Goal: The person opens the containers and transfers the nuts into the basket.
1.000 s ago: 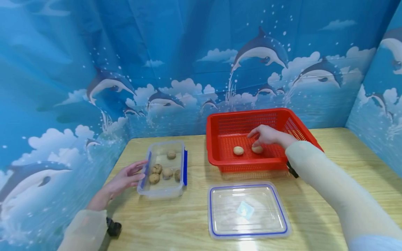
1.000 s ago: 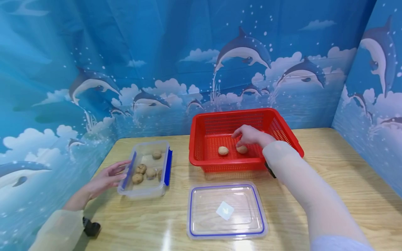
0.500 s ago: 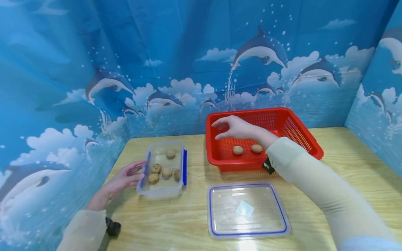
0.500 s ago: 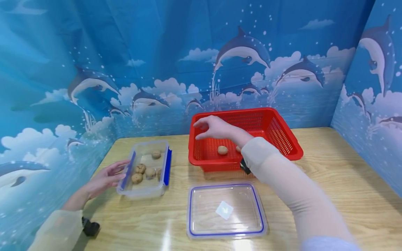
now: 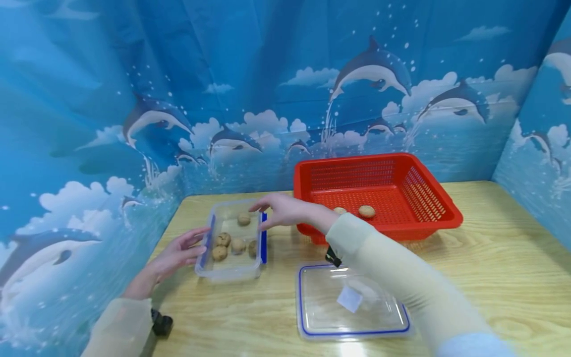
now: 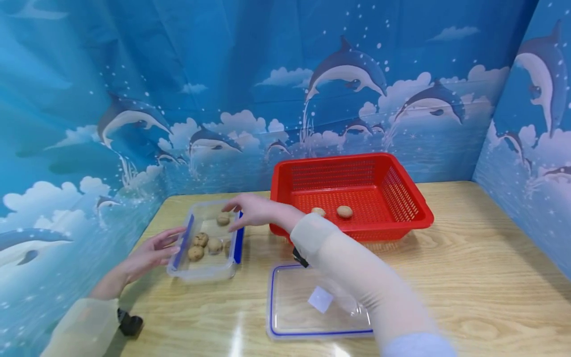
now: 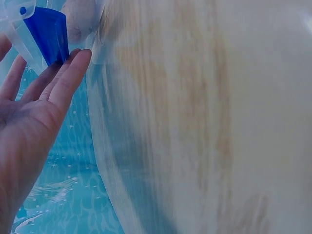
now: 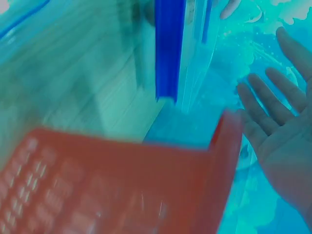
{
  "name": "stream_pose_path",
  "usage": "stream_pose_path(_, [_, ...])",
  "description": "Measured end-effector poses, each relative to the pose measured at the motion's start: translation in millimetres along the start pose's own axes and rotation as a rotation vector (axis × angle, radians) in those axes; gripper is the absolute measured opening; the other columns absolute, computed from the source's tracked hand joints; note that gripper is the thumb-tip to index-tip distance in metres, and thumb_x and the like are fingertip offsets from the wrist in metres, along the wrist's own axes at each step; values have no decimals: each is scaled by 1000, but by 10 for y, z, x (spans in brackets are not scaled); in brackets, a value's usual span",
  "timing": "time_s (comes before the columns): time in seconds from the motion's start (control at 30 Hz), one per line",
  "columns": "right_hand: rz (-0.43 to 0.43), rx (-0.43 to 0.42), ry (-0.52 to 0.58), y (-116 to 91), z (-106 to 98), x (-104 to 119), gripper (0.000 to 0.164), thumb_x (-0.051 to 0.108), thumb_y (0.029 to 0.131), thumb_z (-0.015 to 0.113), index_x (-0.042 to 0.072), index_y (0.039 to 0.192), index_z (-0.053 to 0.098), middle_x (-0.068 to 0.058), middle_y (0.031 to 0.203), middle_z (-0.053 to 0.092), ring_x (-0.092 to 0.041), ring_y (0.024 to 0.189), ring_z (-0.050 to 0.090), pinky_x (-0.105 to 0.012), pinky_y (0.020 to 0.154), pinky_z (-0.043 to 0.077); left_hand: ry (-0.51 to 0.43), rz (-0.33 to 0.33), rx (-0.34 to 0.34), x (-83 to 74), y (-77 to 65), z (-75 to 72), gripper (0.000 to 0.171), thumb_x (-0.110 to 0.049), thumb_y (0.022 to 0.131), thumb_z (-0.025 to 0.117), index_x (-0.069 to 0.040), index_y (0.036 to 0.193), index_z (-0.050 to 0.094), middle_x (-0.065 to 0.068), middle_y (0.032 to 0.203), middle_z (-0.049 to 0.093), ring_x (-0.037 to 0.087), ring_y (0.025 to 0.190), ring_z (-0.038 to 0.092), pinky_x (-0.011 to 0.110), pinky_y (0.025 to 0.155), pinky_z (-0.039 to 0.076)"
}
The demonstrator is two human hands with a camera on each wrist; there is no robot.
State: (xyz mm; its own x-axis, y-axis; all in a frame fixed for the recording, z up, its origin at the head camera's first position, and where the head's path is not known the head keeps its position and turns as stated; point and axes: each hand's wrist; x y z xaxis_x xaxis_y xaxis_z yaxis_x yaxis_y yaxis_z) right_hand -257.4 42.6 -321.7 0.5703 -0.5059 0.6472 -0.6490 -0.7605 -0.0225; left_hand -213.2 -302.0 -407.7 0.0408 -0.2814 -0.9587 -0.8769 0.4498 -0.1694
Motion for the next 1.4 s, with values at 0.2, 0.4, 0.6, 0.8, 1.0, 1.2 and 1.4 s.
stream_pose_path(0.2, [-67, 53, -70, 206, 209, 72, 52, 22, 88, 74, 9, 135, 57, -4, 133, 58, -22, 121, 52, -31, 99, 43, -7, -11, -10, -4, 2, 6, 65, -14, 101, 54, 0, 153, 18, 29, 157, 4, 48, 138, 19, 54, 102, 38])
stream_pose_path(0.4, [-44, 98, -99, 350, 395, 13, 49, 18, 86, 76, 7, 131, 61, -4, 134, 57, -22, 119, 54, -26, 96, 45, -8, -13, -16, -1, 6, 6, 65, -14, 101, 54, 1, 153, 18, 29, 157, 5, 48, 138, 20, 55, 102, 38])
stream_pose_path(0.6, [11, 136, -157, 437, 469, 4, 49, 18, 83, 79, 8, 128, 63, -5, 130, 60, -22, 114, 58, -25, 90, 47, -5, -12, -15, -1, 6, -2, 64, -14, 101, 54, 1, 153, 19, 28, 157, 5, 48, 138, 21, 56, 102, 38])
stream_pose_path(0.8, [30, 166, -348, 537, 541, 48, 49, 23, 81, 81, 14, 126, 65, 1, 112, 63, -13, 101, 59, -24, 85, 48, -11, -11, -16, 6, 12, -1, 63, -13, 101, 53, 0, 153, 19, 28, 157, 6, 48, 137, 22, 53, 100, 41])
stream_pose_path(1.0, [50, 156, -328, 559, 584, 36, 54, 19, 77, 84, 13, 127, 64, -1, 111, 66, -12, 98, 60, -23, 83, 48, -20, -11, -15, 6, 22, 13, 63, -13, 101, 53, 0, 153, 20, 28, 157, 7, 47, 137, 24, 51, 100, 42])
stream_pose_path(1.2, [25, 145, -230, 541, 602, -2, 56, 15, 79, 83, 8, 130, 61, -3, 119, 66, -19, 111, 59, -24, 90, 47, -20, -5, -24, 15, 48, 11, 64, -13, 100, 55, 1, 152, 20, 29, 156, 10, 48, 135, 28, 46, 97, 46])
stream_pose_path(1.4, [24, 149, -200, 540, 614, -6, 55, 13, 79, 82, 6, 130, 60, -5, 121, 65, -21, 115, 57, -23, 91, 46, -21, -10, -20, 17, 47, 11, 66, -14, 100, 56, 1, 153, 20, 28, 157, 9, 48, 136, 26, 49, 99, 44])
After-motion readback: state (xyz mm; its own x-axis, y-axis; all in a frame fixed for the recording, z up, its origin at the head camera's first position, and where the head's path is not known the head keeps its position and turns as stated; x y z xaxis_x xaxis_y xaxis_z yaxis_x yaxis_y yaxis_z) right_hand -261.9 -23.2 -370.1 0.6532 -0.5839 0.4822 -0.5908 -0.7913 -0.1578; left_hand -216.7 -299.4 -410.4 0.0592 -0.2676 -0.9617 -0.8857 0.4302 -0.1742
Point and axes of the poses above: each hand's wrist, its own y-axis towards the middle knuckle, its own z-axis out of the palm, x = y × z
